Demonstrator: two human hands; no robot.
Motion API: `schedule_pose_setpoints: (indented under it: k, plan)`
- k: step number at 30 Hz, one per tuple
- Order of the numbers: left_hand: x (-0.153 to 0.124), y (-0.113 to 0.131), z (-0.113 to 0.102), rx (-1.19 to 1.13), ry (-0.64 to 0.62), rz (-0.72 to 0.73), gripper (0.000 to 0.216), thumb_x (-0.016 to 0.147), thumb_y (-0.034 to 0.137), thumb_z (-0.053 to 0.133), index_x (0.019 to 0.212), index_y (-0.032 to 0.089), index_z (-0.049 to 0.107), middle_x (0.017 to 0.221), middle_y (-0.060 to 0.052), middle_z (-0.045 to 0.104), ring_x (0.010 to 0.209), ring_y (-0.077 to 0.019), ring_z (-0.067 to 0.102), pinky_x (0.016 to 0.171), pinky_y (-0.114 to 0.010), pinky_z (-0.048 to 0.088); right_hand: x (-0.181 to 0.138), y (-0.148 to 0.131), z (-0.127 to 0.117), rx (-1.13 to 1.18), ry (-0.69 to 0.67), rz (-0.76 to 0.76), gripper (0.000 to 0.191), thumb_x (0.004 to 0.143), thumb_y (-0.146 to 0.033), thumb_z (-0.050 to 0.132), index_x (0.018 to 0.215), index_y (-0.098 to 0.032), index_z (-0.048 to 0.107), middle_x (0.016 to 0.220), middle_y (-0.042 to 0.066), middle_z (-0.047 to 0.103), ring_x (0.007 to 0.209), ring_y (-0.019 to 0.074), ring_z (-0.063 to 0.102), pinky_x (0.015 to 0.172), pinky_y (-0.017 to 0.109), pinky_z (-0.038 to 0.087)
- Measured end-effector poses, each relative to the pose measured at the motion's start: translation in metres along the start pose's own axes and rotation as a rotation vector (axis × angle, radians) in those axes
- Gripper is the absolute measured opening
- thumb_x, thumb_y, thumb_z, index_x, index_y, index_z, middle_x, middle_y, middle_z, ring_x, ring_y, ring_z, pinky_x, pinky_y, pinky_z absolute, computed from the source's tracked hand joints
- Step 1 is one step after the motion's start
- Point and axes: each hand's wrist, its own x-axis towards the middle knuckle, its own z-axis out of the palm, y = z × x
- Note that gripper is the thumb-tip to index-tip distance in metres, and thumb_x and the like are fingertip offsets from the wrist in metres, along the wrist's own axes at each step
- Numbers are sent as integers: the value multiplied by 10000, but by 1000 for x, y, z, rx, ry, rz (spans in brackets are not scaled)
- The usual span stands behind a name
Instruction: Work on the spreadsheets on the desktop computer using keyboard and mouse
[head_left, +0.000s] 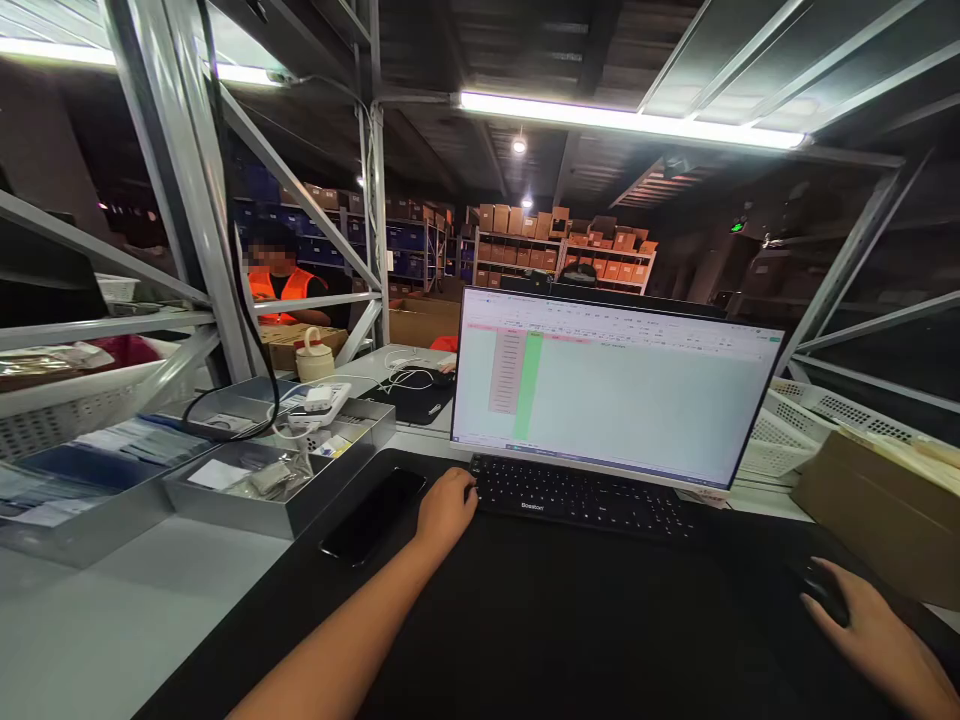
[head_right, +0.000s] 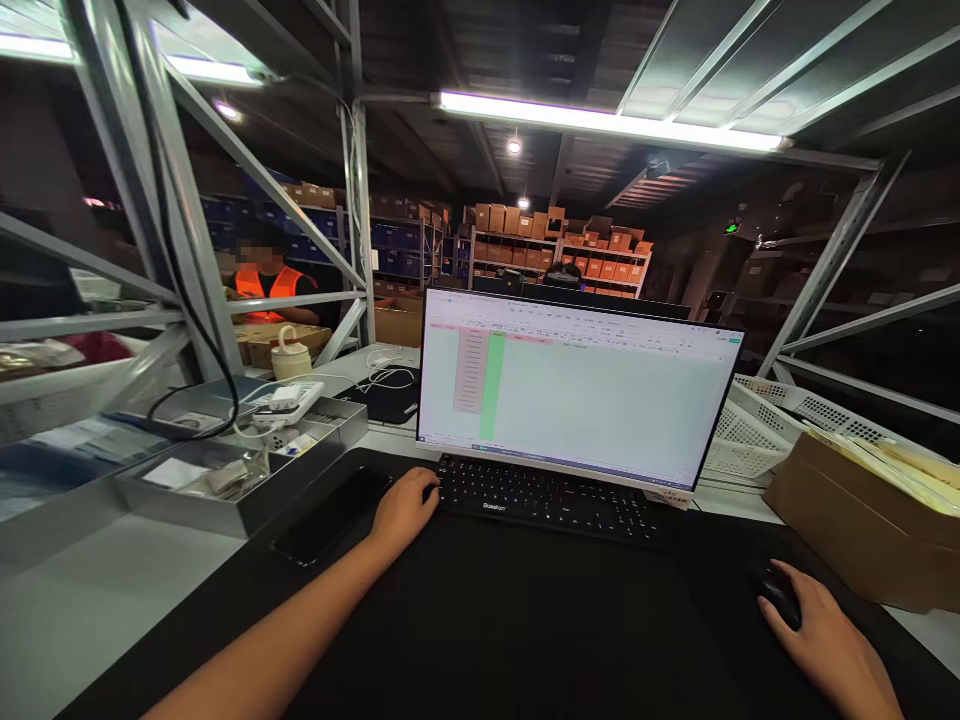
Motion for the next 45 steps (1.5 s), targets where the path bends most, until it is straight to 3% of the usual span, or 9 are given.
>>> schedule_pose_setpoints:
  k: [4,12,24,37,45]
  plan:
    - [1,0,0,0,-3,2,223,896,177,482,995,209,679,1148,-47,668,1061,-194,633,891,-298,494,-1,3,0,-1,-71,14,673,764,-607,486,1239,-136,564,1218,207,659,1141,385,637,1003,517,492]
    - [1,0,0,9,-14,-5,209,894,179,487,983,214,673,1144,-44,669,1055,-192,632,901,-298,488,-3,10,4,-37,-82,45,648,785,-603,476,1244,-157,575,1238,187,665,1130,385,649,976,506,509]
    - [1,1,-2,14,-2,0,205,889,170,494,979,212,674,1134,-44,672,1043,-189,634,894,-295,489,-1,-2,-1,6,-5,32,638,698,-594,508,1156,-164,618,1136,191,679,1089,392,658,956,517,526]
    - [0,1,-2,3,1,-2,201,889,178,492,979,221,667,1133,-40,672,1039,-192,637,879,-300,494,-1,-3,1,2,-49,85,692,745,-652,483,1215,-160,611,1177,183,698,1048,391,681,870,514,554]
    - [0,1,-2,-3,5,0,203,888,168,489,974,209,668,1133,-47,673,1032,-191,640,881,-304,496,0,-3,1,16,-24,62,665,725,-644,506,1163,-158,631,1157,183,702,1067,385,676,923,507,539]
